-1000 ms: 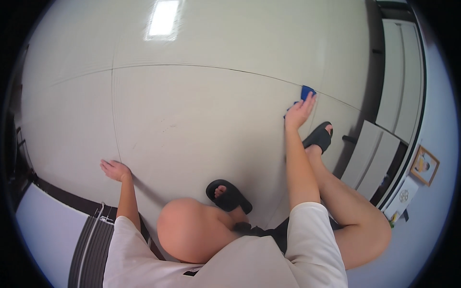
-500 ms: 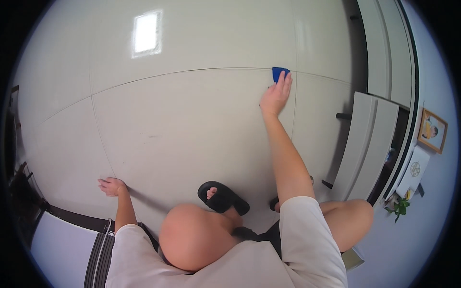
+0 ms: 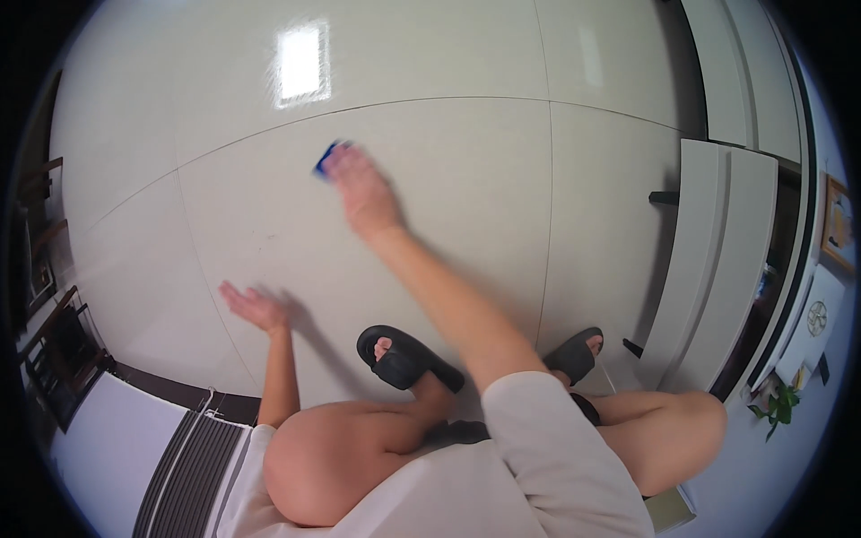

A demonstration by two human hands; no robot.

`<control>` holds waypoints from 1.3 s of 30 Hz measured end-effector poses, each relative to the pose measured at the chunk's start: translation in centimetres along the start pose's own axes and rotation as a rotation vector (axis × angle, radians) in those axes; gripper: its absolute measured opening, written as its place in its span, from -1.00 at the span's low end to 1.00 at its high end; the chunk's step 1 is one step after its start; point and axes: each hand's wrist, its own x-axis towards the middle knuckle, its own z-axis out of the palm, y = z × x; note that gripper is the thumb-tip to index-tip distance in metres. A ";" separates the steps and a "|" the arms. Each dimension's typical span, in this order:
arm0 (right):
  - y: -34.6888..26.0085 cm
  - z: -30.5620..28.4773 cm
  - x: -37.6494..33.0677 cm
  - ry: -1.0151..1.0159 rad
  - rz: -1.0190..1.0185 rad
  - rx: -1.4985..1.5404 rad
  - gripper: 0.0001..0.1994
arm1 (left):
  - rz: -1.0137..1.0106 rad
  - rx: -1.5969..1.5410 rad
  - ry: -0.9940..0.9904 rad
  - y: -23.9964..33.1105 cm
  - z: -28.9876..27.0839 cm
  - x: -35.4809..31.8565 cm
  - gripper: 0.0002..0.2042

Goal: The person wipes the floor by hand with a cloth, then rinses and wrings the cloth in a basin of water before wiping another section of the floor.

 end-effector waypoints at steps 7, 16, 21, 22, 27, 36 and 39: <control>0.0 -1.7 -2.1 -0.054 -0.107 -0.008 -0.50 | 0.397 -0.360 -0.324 18.1 1.6 -5.8 -0.34; 23.8 -21.7 -12.7 0.334 0.410 -0.478 -0.43 | 0.543 -0.085 -0.429 19.6 4.3 -5.8 -0.28; 32.2 -29.4 -17.0 0.451 0.676 -0.611 -0.47 | 0.554 -0.073 -0.440 20.5 4.7 -6.1 -0.28; 32.4 -29.4 -16.9 0.476 0.701 -0.527 -0.48 | 0.555 -0.057 -0.429 20.3 4.6 -5.8 -0.28; 23.9 -19.5 -11.6 0.452 0.417 -0.037 -0.52 | 0.550 -0.026 -0.418 20.0 4.4 -5.6 -0.29; 18.9 -17.2 -9.7 0.101 0.048 -0.188 -0.54 | 0.563 0.013 -0.425 20.4 4.9 -6.3 -0.31; 27.5 -23.0 -11.3 0.309 0.261 -0.457 -0.52 | 0.568 -0.007 -0.424 20.2 4.6 -5.9 -0.29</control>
